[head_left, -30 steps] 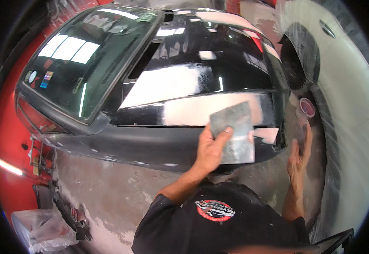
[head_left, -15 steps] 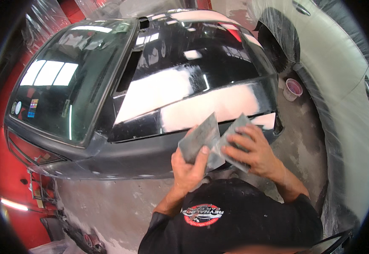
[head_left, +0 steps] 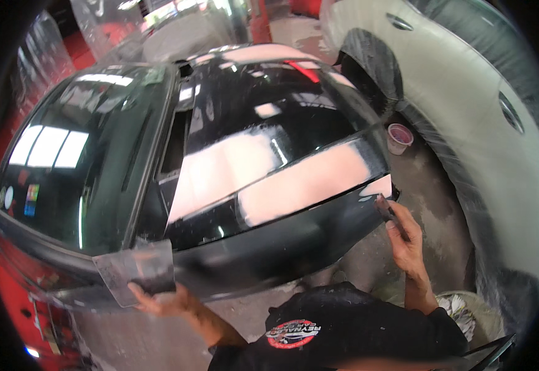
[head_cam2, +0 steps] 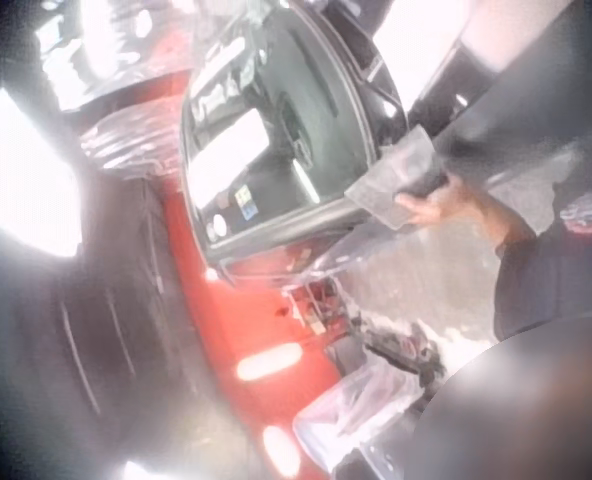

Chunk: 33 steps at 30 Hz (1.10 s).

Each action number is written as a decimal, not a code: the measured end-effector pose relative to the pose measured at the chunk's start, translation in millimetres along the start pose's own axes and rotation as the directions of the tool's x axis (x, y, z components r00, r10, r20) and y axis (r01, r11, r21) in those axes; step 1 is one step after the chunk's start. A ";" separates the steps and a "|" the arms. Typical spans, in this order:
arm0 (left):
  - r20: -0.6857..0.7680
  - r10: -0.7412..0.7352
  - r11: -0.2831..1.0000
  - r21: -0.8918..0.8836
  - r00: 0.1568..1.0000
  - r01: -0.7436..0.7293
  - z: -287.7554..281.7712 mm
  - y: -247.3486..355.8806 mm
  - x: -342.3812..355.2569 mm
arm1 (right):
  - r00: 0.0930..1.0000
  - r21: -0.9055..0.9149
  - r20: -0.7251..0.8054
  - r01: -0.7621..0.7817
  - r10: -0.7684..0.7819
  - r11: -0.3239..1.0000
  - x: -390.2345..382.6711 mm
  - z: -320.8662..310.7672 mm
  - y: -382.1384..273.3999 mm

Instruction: The person sands the rear trunk lid of a black car using a sanding block, moving across the surface to smooth the paint. The person then dips the sanding block into a bucket of liquid and continues sanding.

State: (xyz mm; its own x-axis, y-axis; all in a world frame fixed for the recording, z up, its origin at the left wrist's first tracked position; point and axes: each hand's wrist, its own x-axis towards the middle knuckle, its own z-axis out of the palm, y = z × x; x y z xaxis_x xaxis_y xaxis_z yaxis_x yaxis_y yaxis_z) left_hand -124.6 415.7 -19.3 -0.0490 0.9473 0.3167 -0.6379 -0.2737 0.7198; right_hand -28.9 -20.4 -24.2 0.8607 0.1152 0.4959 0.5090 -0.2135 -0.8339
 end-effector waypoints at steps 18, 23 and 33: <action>0.874 -0.438 0.828 0.484 -0.212 0.283 47.1 -42.1 -241.3 | 0.973 -0.430 -0.222 -0.153 0.061 0.890 -34.3 -55.5 8.8; 0.850 -0.452 0.852 0.501 -0.271 0.151 76.0 -50.4 -309.8 | 0.964 -0.423 -0.250 -0.196 0.094 0.885 -29.9 -126.7 51.0; 0.867 -0.445 0.890 0.455 -0.224 -0.007 172.2 -46.1 -479.4 | 0.963 -0.423 -0.225 -0.237 0.152 0.875 -4.0 -285.5 149.0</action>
State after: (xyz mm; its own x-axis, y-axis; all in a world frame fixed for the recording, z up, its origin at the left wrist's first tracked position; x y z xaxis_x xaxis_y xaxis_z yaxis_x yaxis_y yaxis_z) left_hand 60.6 -54.5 -97.9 0.9612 -0.2352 0.1441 -0.2177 -0.3261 0.9199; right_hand 40.7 -329.7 -81.2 0.9036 -0.1395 0.4051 0.2373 -0.6242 -0.7444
